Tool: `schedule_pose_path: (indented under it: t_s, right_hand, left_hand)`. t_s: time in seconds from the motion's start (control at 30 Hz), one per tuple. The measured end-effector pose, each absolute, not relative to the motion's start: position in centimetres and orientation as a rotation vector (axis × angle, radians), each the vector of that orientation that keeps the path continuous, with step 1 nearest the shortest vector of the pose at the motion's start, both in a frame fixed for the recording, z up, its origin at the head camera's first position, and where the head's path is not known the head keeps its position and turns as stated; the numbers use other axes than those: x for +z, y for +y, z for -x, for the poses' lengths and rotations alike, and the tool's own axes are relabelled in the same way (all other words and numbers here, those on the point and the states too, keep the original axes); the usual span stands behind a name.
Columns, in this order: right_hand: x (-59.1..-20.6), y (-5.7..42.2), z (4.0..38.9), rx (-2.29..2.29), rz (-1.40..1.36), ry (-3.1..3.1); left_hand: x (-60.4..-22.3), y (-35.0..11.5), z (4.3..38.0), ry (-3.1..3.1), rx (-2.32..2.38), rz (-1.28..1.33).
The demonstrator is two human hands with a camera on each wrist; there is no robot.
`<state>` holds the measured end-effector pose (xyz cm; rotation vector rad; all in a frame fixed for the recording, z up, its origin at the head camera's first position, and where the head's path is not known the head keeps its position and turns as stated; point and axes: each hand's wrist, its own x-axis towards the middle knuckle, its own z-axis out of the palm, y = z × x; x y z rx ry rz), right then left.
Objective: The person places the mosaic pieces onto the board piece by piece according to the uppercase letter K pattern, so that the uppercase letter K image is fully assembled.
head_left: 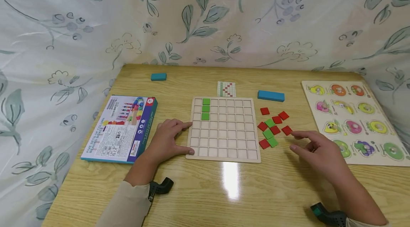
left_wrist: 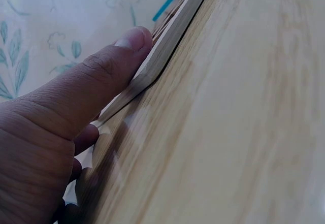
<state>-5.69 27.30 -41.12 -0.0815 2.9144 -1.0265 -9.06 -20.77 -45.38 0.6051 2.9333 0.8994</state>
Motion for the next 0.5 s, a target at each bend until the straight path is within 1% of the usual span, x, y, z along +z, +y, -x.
schedule_pose_path:
  t_s: [0.27,0.5]
  right_hand:
    - [-42.0,30.3,4.0,-0.885,0.009,2.942]
    - [-42.5,31.7,3.5,-0.824,0.041,2.989]
  left_hand:
    - [-45.3,-20.9,9.0,2.933,0.883,-0.607]
    - [-45.2,-20.7,9.0,2.928,0.886,-0.595]
